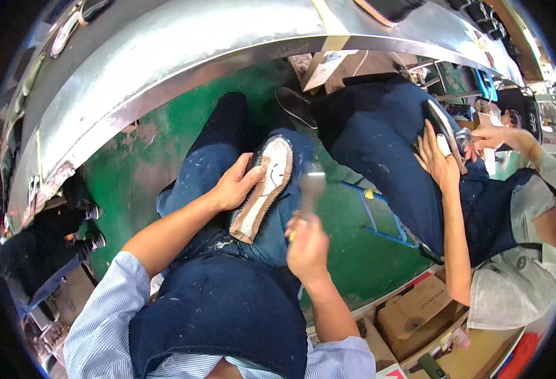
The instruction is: The recorder is lasting shoes by pulling the upper over the last and hammering it down at a factory workstation before placing them on a conveyor belt.
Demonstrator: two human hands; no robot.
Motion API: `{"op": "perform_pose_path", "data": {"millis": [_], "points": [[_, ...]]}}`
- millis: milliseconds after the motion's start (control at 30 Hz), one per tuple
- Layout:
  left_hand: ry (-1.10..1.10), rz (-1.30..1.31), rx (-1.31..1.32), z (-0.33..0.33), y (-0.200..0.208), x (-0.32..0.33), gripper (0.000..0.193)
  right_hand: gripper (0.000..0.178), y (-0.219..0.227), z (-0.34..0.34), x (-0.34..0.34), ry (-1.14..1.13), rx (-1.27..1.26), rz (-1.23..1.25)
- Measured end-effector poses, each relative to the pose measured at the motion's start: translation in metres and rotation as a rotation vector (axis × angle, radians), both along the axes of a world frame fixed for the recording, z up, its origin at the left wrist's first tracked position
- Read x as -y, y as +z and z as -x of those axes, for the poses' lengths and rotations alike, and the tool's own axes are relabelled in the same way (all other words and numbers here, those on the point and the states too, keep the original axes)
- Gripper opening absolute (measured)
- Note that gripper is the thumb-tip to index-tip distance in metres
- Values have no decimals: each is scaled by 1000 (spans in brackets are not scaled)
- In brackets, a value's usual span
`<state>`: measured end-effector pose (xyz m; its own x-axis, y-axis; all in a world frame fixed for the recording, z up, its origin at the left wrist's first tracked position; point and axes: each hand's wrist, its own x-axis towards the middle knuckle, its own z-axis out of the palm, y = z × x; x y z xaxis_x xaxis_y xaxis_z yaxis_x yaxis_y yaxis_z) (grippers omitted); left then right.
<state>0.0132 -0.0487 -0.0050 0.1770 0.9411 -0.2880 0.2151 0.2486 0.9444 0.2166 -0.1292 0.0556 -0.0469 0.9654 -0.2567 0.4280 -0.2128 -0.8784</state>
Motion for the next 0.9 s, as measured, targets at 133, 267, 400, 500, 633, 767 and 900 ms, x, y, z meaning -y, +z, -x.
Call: {"op": "perform_pose_path", "data": {"millis": [133,267,400,500,633,767,900], "points": [[48,59,128,6,-22,2,49,34,18,4,-18,101,37,116],[35,68,179,2,-14,-1,44,33,3,9,-9,-1,-31,79],[65,112,264,7,-20,3,41,32,13,4,-14,82,-32,158],[106,134,301,6,-22,2,41,32,6,12,-7,-110,-123,-182],[100,65,202,10,-32,2,42,37,6,1,-16,102,-122,354],[239,195,227,-1,-22,4,53,37,27,7,-18,178,32,2],[252,109,224,3,-42,7,54,33,14,17,-36,425,429,121]]}}
